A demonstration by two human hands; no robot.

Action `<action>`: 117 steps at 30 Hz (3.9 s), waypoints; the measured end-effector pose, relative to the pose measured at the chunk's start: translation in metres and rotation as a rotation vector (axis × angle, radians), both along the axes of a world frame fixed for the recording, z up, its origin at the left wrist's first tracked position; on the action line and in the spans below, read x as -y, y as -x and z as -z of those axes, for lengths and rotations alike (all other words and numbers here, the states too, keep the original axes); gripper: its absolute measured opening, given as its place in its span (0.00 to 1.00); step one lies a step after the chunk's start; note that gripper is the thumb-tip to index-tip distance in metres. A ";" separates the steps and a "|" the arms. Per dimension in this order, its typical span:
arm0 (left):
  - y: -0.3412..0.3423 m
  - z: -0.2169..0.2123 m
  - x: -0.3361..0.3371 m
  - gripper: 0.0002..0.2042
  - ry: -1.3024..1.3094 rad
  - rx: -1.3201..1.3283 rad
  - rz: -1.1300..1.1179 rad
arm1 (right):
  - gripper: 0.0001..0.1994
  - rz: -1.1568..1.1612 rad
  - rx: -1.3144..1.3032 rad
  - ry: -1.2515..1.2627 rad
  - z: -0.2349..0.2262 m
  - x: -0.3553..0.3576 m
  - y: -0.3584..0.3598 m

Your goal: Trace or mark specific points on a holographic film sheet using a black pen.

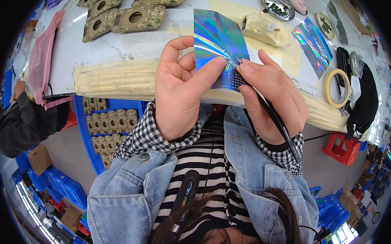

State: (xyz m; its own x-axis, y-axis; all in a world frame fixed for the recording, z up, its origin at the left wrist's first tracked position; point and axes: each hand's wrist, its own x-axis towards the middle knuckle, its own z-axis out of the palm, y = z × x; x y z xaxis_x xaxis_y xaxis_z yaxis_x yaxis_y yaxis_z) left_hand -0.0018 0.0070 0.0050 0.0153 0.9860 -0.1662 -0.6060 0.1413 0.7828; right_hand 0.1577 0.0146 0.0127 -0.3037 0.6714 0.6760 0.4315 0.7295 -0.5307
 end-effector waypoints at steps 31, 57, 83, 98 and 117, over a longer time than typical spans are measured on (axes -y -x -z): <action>-0.001 0.005 0.005 0.17 -0.161 -0.128 -0.066 | 0.08 -0.034 -0.045 0.211 -0.013 0.004 0.001; 0.008 0.003 0.002 0.17 0.138 0.081 0.015 | 0.17 -0.027 0.231 -0.251 0.004 0.003 0.009; 0.012 0.005 0.006 0.17 0.071 0.107 0.012 | 0.17 -0.051 0.216 -0.205 0.003 0.005 0.010; 0.032 0.016 -0.007 0.19 -0.032 0.022 -0.275 | 0.13 0.159 0.194 0.056 0.025 0.001 -0.006; 0.028 0.018 -0.007 0.13 -0.024 0.040 -0.175 | 0.11 0.200 0.116 0.214 0.031 -0.003 -0.005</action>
State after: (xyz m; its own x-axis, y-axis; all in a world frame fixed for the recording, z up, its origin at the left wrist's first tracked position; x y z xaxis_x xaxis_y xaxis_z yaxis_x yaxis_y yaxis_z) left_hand -0.0297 0.0144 -0.0131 -0.1512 0.9778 -0.1454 -0.6503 0.0123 0.7595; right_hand 0.1631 0.0178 -0.0180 -0.2181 0.8489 0.4814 0.6223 0.5009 -0.6015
